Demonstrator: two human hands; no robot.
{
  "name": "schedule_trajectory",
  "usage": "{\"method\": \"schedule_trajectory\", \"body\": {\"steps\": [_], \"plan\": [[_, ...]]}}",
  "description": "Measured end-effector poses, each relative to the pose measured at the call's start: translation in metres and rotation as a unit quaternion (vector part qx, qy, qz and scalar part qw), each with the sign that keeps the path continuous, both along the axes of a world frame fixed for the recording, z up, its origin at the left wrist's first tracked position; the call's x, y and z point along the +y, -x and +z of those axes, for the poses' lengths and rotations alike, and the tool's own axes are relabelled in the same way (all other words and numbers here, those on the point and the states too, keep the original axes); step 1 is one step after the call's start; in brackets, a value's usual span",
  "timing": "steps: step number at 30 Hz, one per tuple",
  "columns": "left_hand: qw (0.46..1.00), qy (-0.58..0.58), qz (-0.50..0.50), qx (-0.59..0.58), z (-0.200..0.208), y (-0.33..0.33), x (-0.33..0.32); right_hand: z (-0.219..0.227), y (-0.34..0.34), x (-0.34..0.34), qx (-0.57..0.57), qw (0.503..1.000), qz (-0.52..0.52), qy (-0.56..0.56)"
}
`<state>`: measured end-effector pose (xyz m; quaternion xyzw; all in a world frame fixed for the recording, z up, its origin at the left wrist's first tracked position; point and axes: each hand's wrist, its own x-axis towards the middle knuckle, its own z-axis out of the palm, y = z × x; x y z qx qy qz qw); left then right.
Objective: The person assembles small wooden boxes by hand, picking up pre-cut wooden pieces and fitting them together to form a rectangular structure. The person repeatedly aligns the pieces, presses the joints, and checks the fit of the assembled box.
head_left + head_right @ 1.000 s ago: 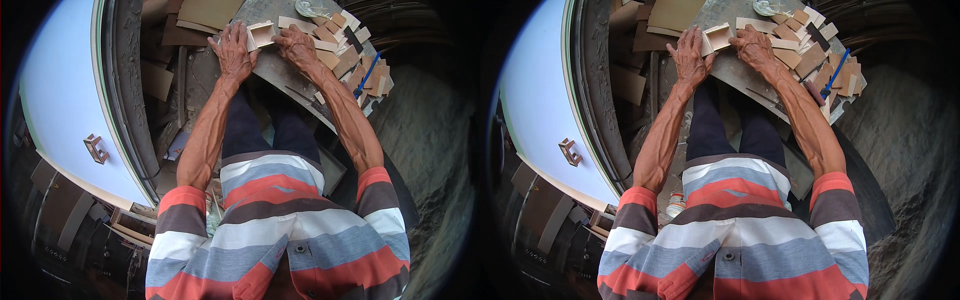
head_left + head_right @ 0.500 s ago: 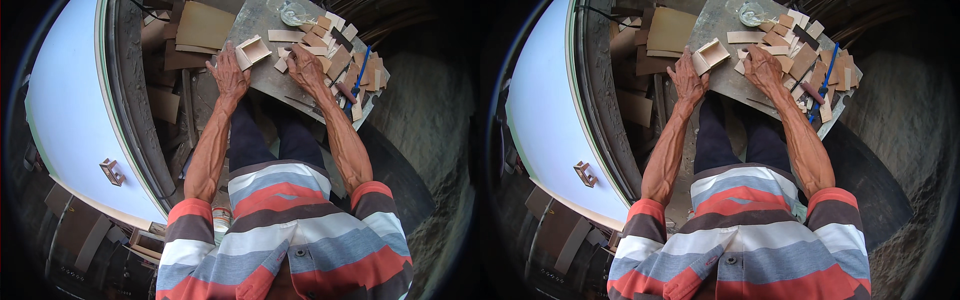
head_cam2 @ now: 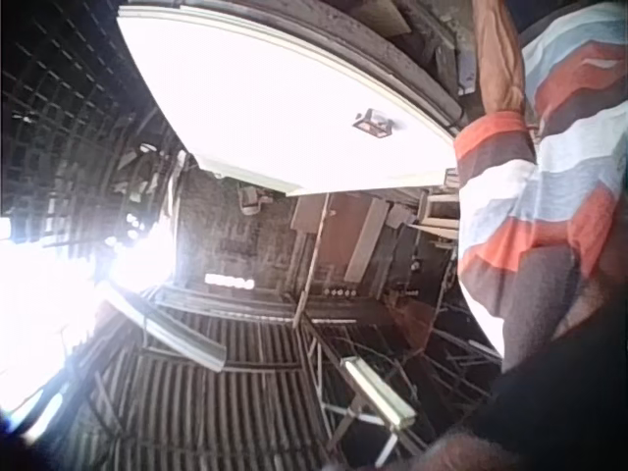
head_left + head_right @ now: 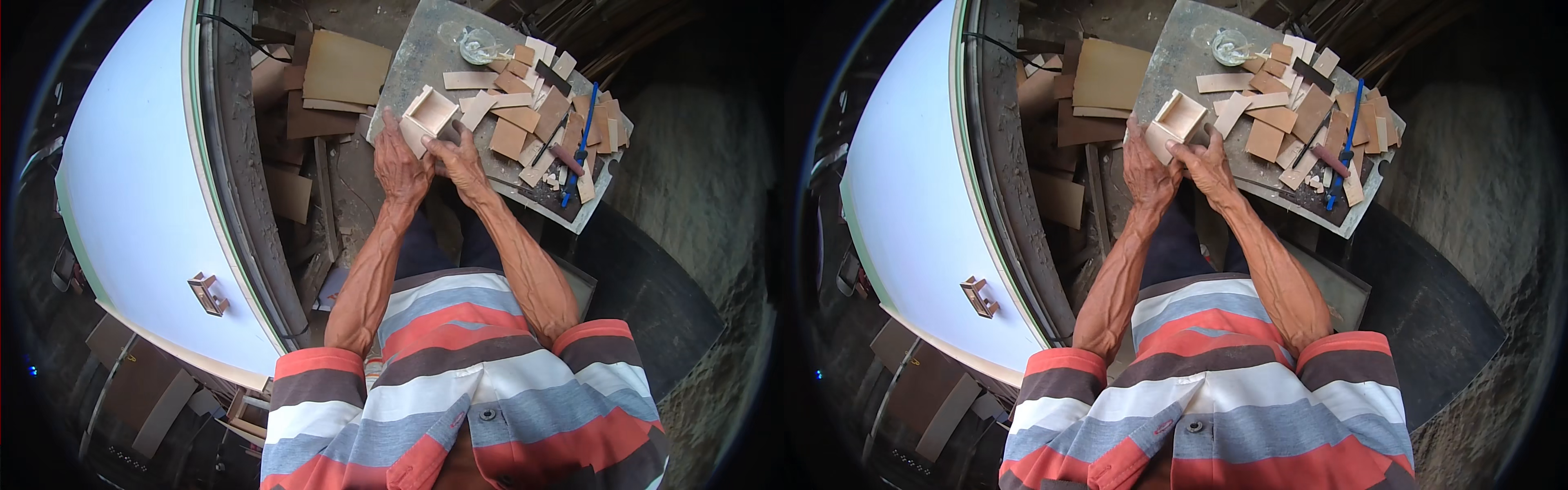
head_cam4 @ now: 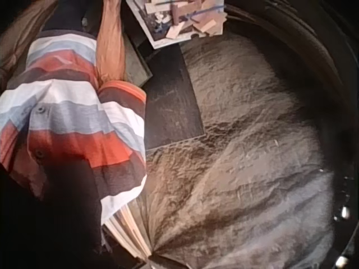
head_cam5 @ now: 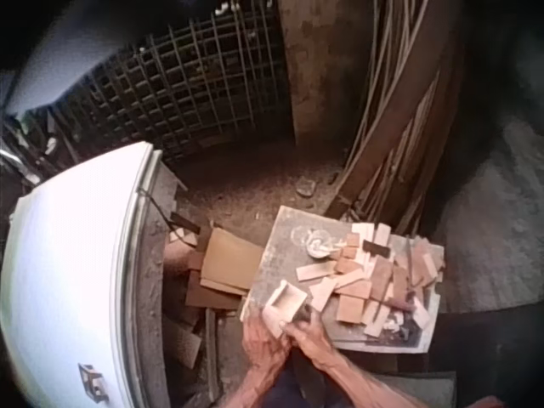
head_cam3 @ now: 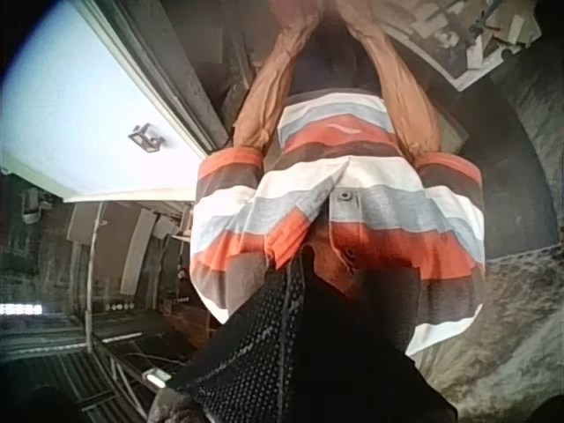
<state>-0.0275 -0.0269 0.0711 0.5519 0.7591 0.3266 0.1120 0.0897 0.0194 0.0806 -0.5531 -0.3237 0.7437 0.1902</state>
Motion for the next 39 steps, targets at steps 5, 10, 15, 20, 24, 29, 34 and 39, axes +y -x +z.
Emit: {"method": "schedule_trajectory", "body": {"steps": [5,10,15,20,24,29,34,39], "plan": [[1.000,-0.007,0.003,0.002,0.025,-0.003,0.002,0.008,0.007,-0.008,-0.044,0.996,-0.033,-0.070],[0.993,0.096,-0.055,-0.039,0.086,-0.002,-0.011,0.048,-0.007,-0.007,-0.041,0.988,-0.044,-0.140],[0.896,0.195,-0.070,-0.393,0.137,0.028,-0.029,0.089,-0.041,-0.028,0.085,0.982,-0.104,-0.133],[0.712,0.218,-0.104,-0.659,0.132,0.037,-0.010,0.130,-0.056,-0.055,0.108,0.968,-0.116,-0.195],[0.612,0.219,-0.162,-0.742,0.141,0.013,0.005,0.139,-0.063,-0.077,0.086,0.957,-0.155,-0.231],[0.550,0.273,-0.182,-0.768,0.144,-0.010,0.010,0.140,-0.068,-0.096,0.012,0.944,-0.179,-0.277],[0.562,0.286,-0.235,-0.740,0.143,-0.025,0.011,0.150,-0.075,-0.110,0.006,0.930,-0.222,-0.291],[0.585,0.259,-0.265,-0.722,0.147,-0.041,0.012,0.162,-0.087,-0.113,-0.015,0.930,-0.229,-0.287]]}}
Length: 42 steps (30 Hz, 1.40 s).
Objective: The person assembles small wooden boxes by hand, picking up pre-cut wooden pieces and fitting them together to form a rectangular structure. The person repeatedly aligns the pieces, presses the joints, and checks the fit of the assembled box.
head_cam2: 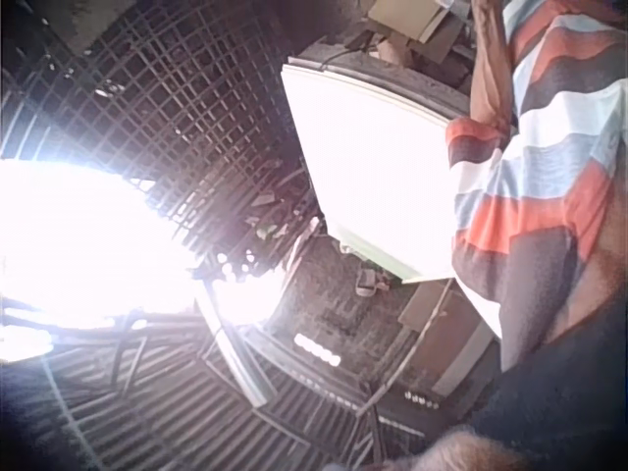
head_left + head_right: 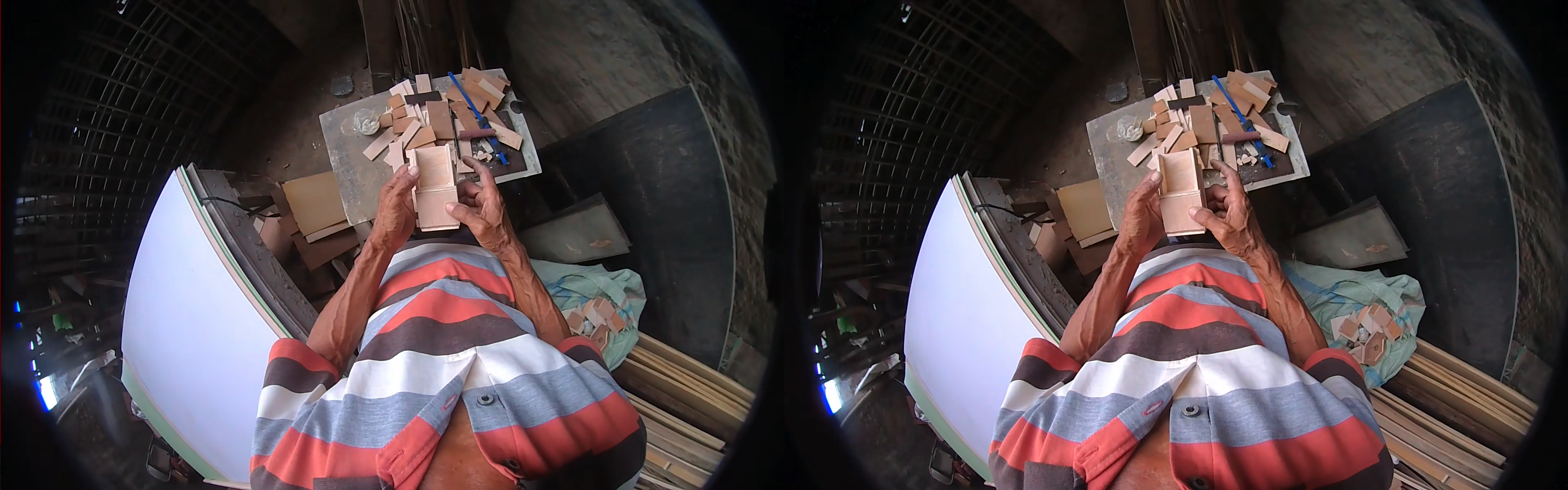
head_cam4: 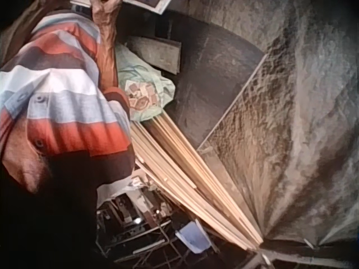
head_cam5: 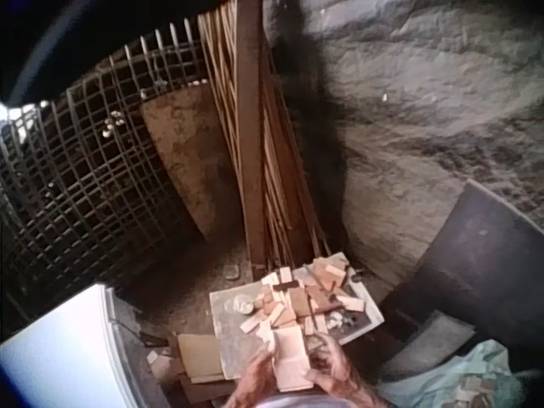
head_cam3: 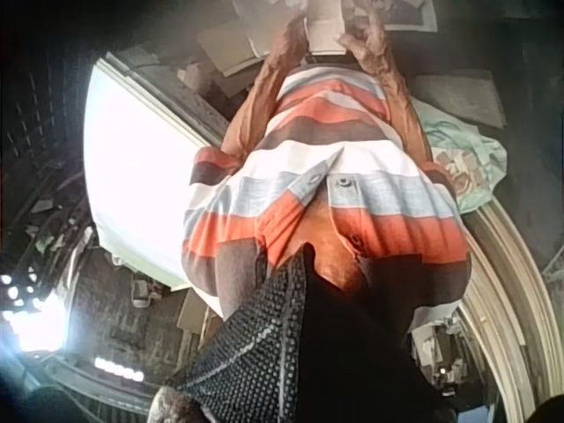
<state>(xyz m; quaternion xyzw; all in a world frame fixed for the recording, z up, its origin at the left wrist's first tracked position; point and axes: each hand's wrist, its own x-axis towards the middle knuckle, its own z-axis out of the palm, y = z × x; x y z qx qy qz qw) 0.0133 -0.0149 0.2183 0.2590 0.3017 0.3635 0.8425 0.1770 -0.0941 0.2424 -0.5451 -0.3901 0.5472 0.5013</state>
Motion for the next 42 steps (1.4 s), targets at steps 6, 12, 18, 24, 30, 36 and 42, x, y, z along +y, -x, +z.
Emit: {"method": "schedule_trajectory", "body": {"steps": [6,12,18,24,30,36,42], "plan": [[0.999,0.035,-0.007,-0.034,0.010,-0.014,0.004,0.010,-0.016,0.004,-0.032,0.999,0.006,-0.003],[0.999,0.028,-0.010,-0.039,0.015,-0.030,0.007,-0.004,-0.040,0.013,0.071,0.997,0.012,-0.035],[0.999,0.001,-0.004,-0.055,0.026,-0.047,0.004,-0.001,-0.058,0.013,0.065,0.997,0.020,-0.029],[0.998,-0.036,0.003,-0.044,0.018,-0.051,-0.007,-0.004,-0.064,0.001,0.077,0.997,0.023,-0.018],[0.997,0.047,-0.047,-0.047,-0.005,-0.050,-0.017,-0.005,-0.071,-0.018,0.027,0.999,0.042,0.015],[0.993,0.018,-0.116,0.008,0.000,-0.062,-0.021,0.013,-0.123,-0.012,-0.020,0.998,-0.052,0.043],[0.983,-0.008,-0.180,0.040,0.000,-0.077,-0.019,0.019,-0.165,0.035,-0.166,0.984,0.062,-0.014]]}}
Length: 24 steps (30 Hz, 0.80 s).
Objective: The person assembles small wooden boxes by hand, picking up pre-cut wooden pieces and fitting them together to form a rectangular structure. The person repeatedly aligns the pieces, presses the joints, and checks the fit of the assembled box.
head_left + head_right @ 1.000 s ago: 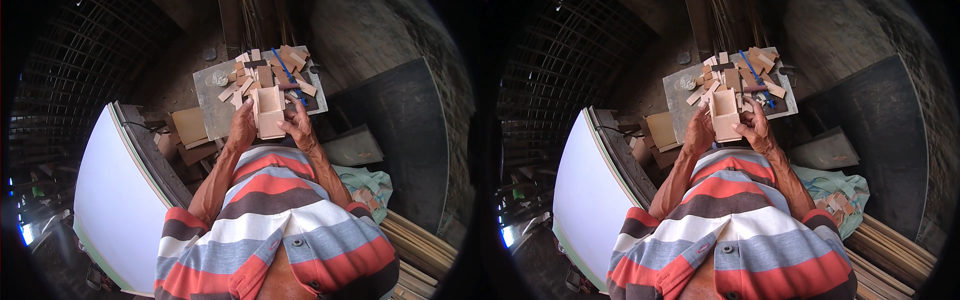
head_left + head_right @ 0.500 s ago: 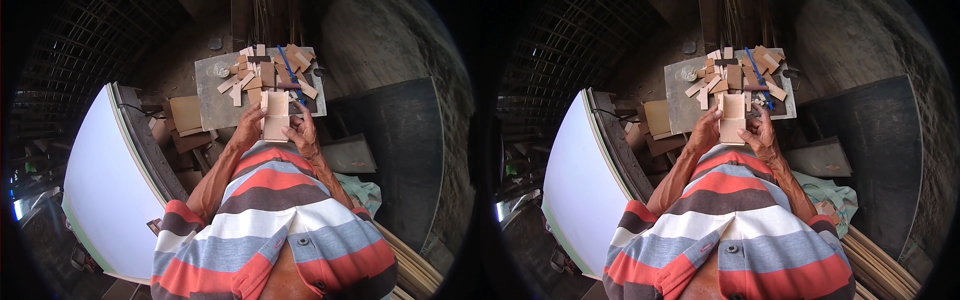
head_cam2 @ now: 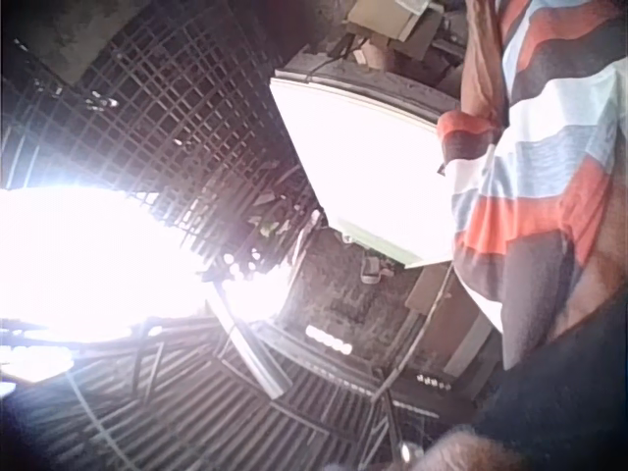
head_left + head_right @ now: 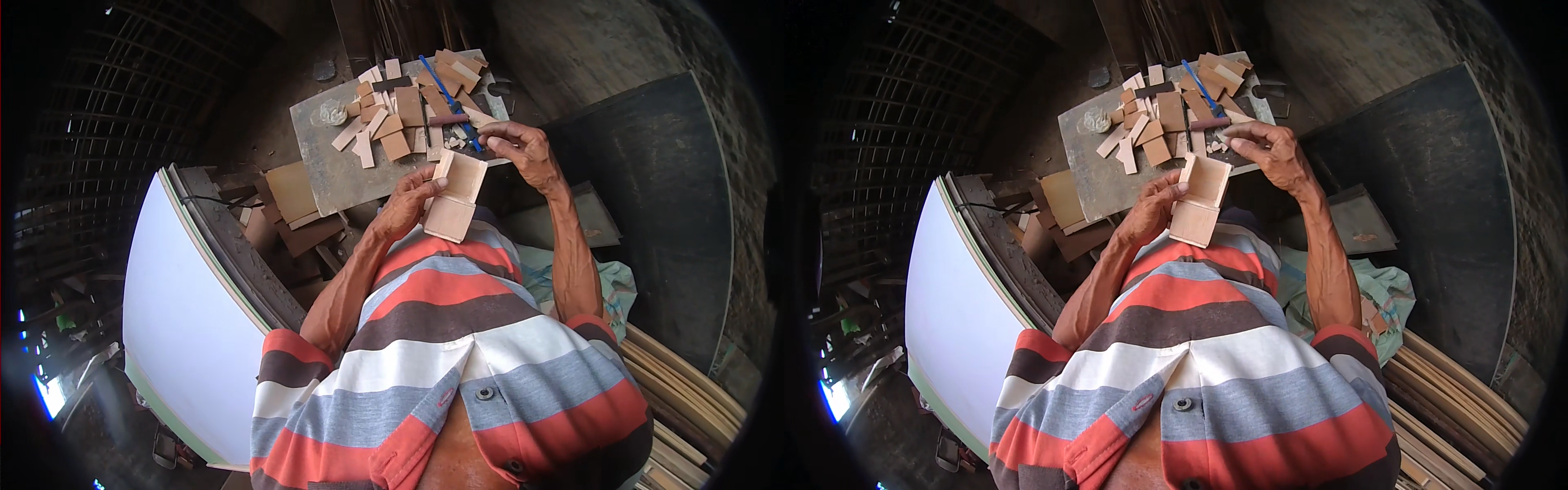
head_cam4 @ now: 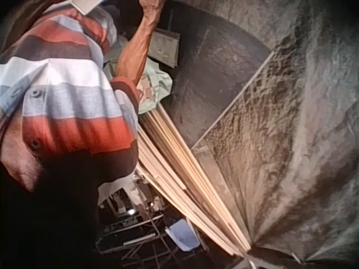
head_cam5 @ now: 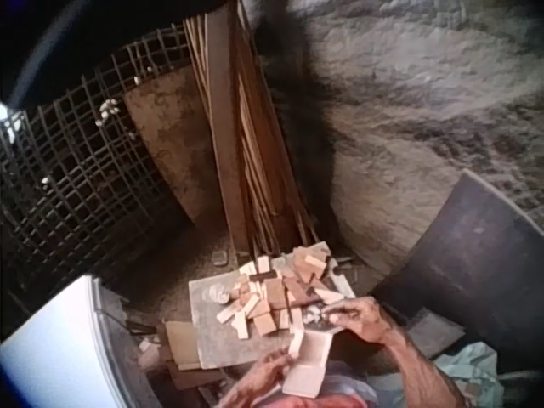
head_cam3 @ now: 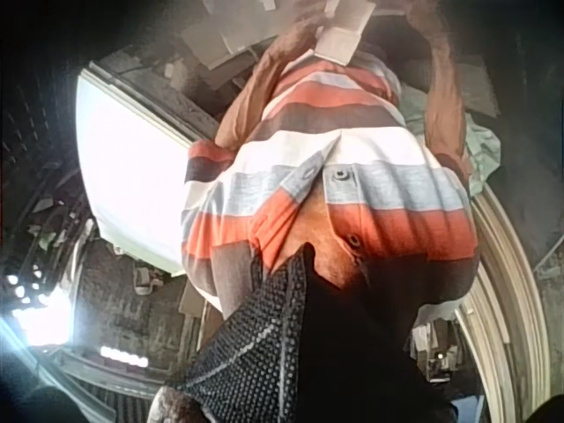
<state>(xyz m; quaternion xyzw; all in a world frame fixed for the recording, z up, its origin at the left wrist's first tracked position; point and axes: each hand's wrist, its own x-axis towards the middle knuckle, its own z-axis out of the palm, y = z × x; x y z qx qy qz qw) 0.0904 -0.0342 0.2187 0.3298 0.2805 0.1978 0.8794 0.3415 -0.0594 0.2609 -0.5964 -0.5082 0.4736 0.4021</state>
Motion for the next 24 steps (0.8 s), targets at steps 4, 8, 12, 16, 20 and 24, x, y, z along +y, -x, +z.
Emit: {"method": "schedule_trajectory", "body": {"steps": [4,8,12,16,20,24], "plan": [[0.998,-0.037,-0.018,0.039,-0.011,-0.002,-0.002,0.004,0.002,0.022,-0.006,0.993,0.110,0.048],[0.991,-0.073,-0.049,0.102,0.008,-0.005,-0.001,0.000,-0.004,0.030,-0.071,0.980,0.178,0.052],[0.986,-0.083,-0.070,0.127,0.008,-0.005,0.000,-0.001,-0.001,0.032,-0.074,0.979,0.186,0.047],[0.986,-0.077,-0.069,0.130,0.011,-0.007,-0.001,-0.009,0.000,0.032,-0.054,0.982,0.176,0.048],[0.984,-0.084,-0.069,0.141,0.016,-0.008,-0.002,-0.015,-0.001,0.030,-0.053,0.983,0.168,0.042],[0.985,-0.079,-0.062,0.139,0.011,-0.010,-0.004,-0.023,-0.003,0.027,-0.037,0.986,0.158,0.040]]}}
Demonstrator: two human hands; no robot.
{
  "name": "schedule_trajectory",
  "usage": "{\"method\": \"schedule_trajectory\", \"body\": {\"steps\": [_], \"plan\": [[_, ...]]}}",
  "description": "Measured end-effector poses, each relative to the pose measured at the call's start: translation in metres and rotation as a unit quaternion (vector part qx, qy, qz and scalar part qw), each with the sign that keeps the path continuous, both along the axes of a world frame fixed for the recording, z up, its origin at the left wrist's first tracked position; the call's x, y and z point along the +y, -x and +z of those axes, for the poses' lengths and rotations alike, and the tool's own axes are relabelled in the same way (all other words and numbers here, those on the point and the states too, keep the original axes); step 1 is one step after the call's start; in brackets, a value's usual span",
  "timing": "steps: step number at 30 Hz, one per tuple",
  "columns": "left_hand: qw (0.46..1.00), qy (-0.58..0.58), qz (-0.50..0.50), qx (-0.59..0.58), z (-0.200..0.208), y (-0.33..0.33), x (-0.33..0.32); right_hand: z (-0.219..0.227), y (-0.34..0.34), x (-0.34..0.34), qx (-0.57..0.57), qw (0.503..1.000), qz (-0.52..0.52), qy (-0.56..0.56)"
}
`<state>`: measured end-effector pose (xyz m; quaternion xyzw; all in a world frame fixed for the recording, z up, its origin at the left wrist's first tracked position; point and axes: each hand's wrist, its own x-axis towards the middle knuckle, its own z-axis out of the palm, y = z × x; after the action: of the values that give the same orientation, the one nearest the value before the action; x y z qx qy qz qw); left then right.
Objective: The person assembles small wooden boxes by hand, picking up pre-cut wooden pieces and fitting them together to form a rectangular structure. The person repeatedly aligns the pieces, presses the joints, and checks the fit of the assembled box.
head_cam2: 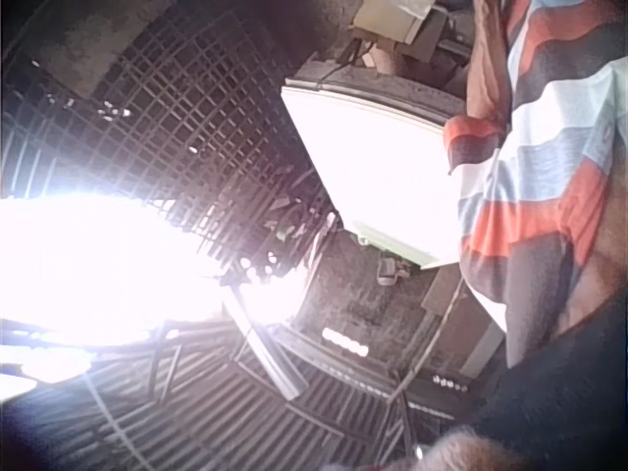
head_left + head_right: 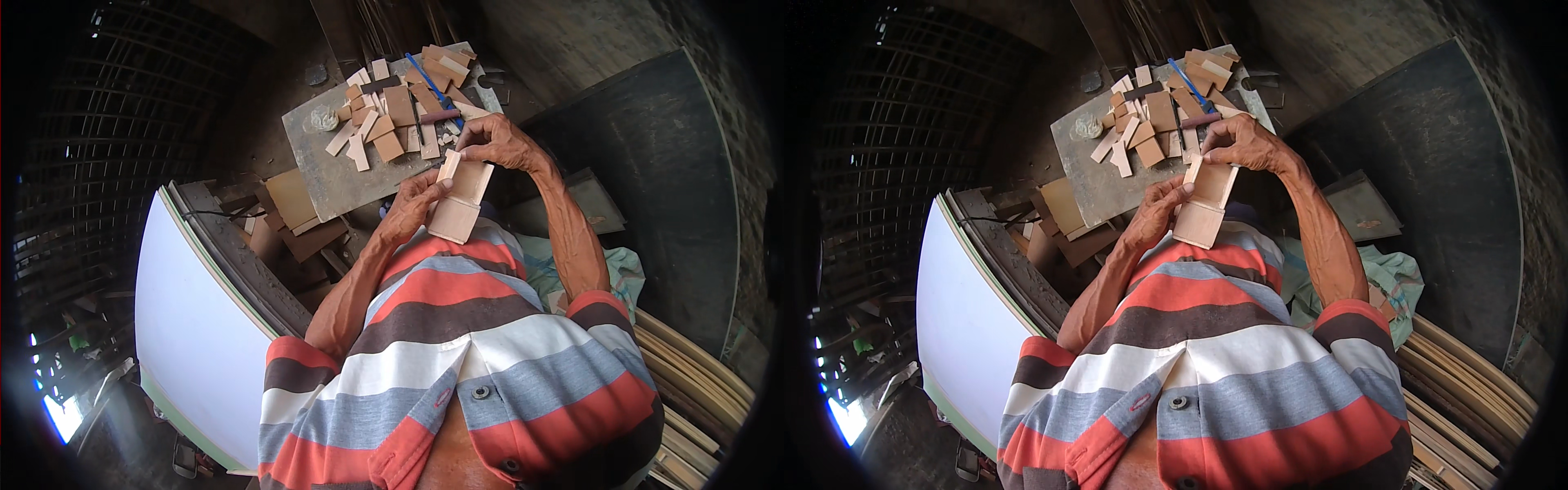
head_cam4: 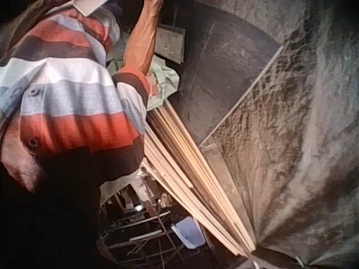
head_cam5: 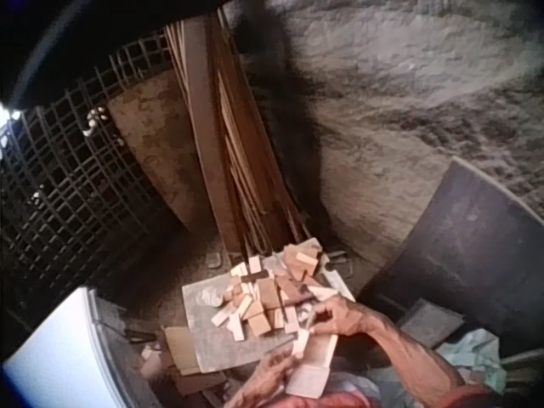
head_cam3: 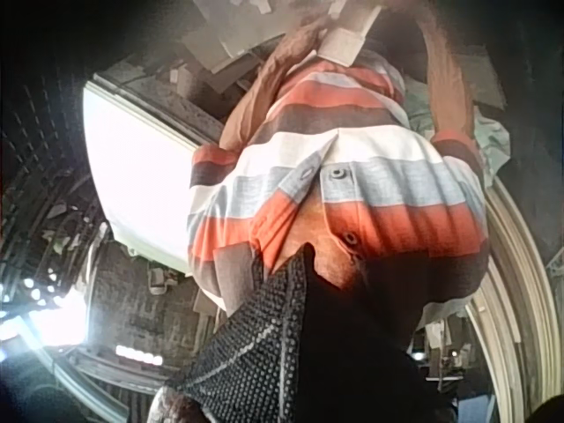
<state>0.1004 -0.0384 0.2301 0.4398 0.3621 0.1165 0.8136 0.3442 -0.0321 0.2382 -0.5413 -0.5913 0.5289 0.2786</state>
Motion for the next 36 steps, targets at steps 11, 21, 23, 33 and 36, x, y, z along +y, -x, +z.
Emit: {"method": "schedule_trajectory", "body": {"steps": [11,21,23,33,36], "plan": [[1.000,-0.001,0.000,0.002,0.003,-0.001,-0.001,0.000,0.000,0.000,-0.011,1.000,-0.001,-0.005],[1.000,-0.002,-0.004,-0.012,-0.007,0.001,-0.001,0.004,0.000,0.000,0.127,0.987,-0.021,0.097],[1.000,-0.004,0.000,-0.014,-0.005,-0.001,-0.001,-0.001,-0.003,0.002,0.099,0.990,-0.008,0.104],[1.000,-0.001,-0.010,-0.020,-0.014,0.000,0.001,-0.008,0.001,0.001,0.066,0.997,-0.012,0.048],[0.998,0.037,-0.012,-0.039,-0.021,0.001,0.002,-0.008,-0.002,0.002,0.052,0.996,0.001,0.069]]}}
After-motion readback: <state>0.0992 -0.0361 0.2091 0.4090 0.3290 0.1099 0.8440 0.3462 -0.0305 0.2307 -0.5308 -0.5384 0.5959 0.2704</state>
